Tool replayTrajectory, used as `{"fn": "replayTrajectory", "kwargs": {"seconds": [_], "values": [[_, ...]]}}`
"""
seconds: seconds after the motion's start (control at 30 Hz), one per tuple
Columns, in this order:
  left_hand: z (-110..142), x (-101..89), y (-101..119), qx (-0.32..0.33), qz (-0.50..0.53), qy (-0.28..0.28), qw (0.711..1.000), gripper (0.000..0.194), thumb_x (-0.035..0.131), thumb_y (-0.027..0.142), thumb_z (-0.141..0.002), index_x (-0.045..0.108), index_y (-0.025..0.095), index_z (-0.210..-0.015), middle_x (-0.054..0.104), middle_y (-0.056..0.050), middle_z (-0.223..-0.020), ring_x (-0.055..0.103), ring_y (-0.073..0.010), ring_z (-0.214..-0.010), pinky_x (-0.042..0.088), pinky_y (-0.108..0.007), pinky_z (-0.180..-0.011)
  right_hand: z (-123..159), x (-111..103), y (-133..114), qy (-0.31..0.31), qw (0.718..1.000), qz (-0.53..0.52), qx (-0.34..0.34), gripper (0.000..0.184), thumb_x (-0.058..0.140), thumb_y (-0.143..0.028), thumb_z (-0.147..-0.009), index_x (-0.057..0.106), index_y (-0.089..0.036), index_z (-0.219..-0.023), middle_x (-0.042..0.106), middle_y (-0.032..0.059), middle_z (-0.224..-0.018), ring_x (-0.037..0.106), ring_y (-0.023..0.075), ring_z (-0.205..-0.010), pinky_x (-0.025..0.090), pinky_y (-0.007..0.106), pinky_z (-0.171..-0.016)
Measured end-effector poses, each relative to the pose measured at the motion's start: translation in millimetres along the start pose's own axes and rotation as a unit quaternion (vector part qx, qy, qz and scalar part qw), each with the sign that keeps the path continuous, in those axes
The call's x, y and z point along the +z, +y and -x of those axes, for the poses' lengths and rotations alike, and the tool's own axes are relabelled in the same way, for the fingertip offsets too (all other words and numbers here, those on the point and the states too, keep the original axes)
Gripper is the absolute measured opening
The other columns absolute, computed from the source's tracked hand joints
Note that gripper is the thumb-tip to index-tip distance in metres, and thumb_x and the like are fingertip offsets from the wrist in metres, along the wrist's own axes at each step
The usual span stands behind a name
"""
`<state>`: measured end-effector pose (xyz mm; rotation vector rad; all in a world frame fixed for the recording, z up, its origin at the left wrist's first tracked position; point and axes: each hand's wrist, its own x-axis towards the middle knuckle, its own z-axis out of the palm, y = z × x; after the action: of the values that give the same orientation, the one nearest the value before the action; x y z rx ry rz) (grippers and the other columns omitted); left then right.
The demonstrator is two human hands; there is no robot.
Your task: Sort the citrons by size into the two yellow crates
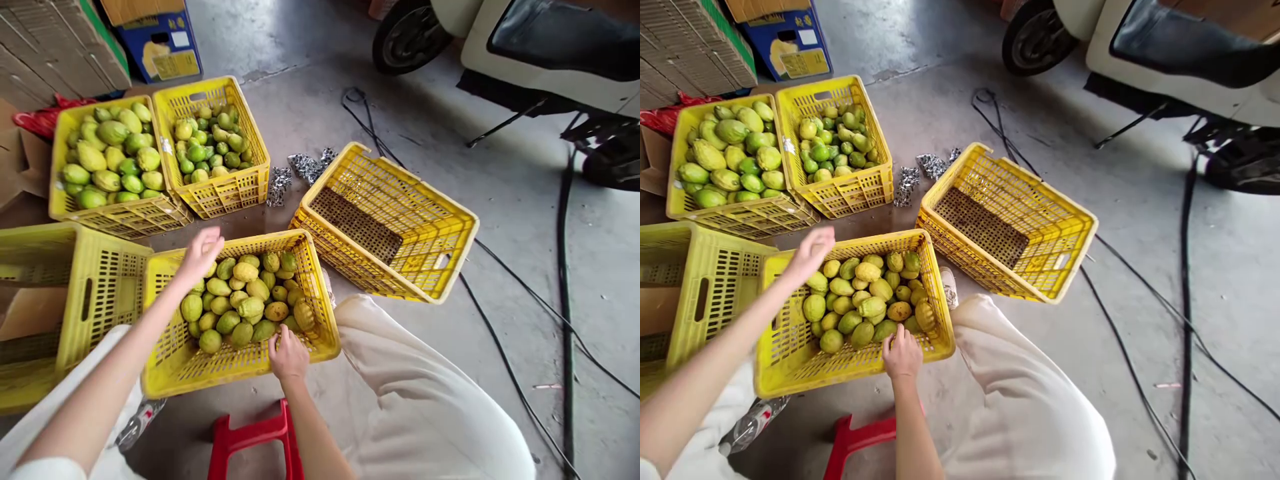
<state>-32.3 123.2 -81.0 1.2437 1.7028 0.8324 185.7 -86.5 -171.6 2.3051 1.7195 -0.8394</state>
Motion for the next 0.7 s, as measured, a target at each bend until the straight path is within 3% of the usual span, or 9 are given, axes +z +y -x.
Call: {"fn": "replayTrajectory", "kwargs": {"seconds": [0.07, 0.13, 0.2, 0.27, 0.33, 0.5, 0.7], "values": [[81, 6.2, -59, 0.005, -0.110, -0.003, 0.994, 0.043, 0.069, 0.045, -0.090, 0.067, 0.022, -0.127, 0.071, -0.018, -0.142, 0.063, -0.0357, -0.141, 0.041, -0.055, -0.129, 0, -1, 0, -0.001, 1.000, 0.001, 0.001, 0.021, 0.057, -0.027, -0.105, 0.075, -0.020, -0.113, 0.083, 0.0093, -0.106, 0.079, 0.0231, -0.100, 0.043, 0.030, -0.077], [161, 18.5, -105, -0.034, -0.189, 0.006, 0.981, 0.050, 0.061, 0.048, -0.094, 0.063, 0.019, -0.135, 0.067, -0.024, -0.149, 0.061, -0.0409, -0.144, 0.043, -0.060, -0.127, 1, -2, -1, -0.005, 1.000, 0.003, 0.001, 0.020, 0.056, -0.027, -0.106, 0.074, -0.020, -0.108, 0.083, 0.0089, -0.105, 0.078, 0.0221, -0.098, 0.042, 0.030, -0.077], [221, 34.3, -132, -0.061, -0.257, 0.007, 0.964, 0.052, 0.053, 0.048, -0.099, 0.061, 0.019, -0.141, 0.066, -0.025, -0.151, 0.061, -0.0438, -0.146, 0.044, -0.064, -0.125, 1, -5, -1, -0.009, 1.000, 0.008, 0.004, 0.020, 0.056, -0.027, -0.106, 0.074, -0.020, -0.106, 0.083, 0.0088, -0.105, 0.078, 0.0216, -0.098, 0.040, 0.030, -0.075], [252, 48.8, -140, -0.050, -0.315, -0.016, 0.948, 0.052, 0.051, 0.044, -0.101, 0.061, 0.018, -0.144, 0.066, -0.026, -0.153, 0.060, -0.0459, -0.147, 0.039, -0.067, -0.127, 1, -7, -2, -0.012, 1.000, 0.016, 0.011, 0.020, 0.056, -0.028, -0.106, 0.074, -0.020, -0.106, 0.083, 0.0087, -0.105, 0.077, 0.0210, -0.095, 0.038, 0.030, -0.072], [259, 57.4, -138, -0.056, -0.350, -0.012, 0.935, 0.053, 0.049, 0.041, -0.101, 0.060, 0.019, -0.148, 0.065, -0.025, -0.155, 0.061, -0.0461, -0.145, 0.043, -0.066, -0.124, 1, -9, -3, -0.014, 0.999, 0.024, 0.018, 0.020, 0.057, -0.030, -0.106, 0.074, -0.020, -0.106, 0.083, 0.0082, -0.104, 0.077, 0.0203, -0.093, 0.036, 0.030, -0.070], [238, 55.9, -138, -0.055, -0.345, -0.015, 0.937, 0.053, 0.053, 0.039, -0.099, 0.057, 0.019, -0.148, 0.061, -0.025, -0.158, 0.059, -0.0447, -0.147, 0.046, -0.061, -0.122, 1, -10, -5, -0.018, 0.999, 0.031, 0.025, 0.022, 0.056, -0.029, -0.107, 0.075, -0.020, -0.106, 0.083, 0.0084, -0.103, 0.076, 0.0199, -0.089, 0.034, 0.031, -0.069], [184, 57.4, -145, -0.040, -0.290, -0.071, 0.953, 0.044, 0.058, 0.032, -0.097, 0.058, 0.020, -0.139, 0.063, -0.022, -0.148, 0.060, -0.0388, -0.145, 0.048, -0.057, -0.123, 0, -6, -3, -0.019, 0.999, 0.032, 0.024, 0.023, 0.055, -0.029, -0.107, 0.076, -0.019, -0.106, 0.082, 0.0084, -0.101, 0.073, 0.0194, -0.086, 0.034, 0.031, -0.069]]}}
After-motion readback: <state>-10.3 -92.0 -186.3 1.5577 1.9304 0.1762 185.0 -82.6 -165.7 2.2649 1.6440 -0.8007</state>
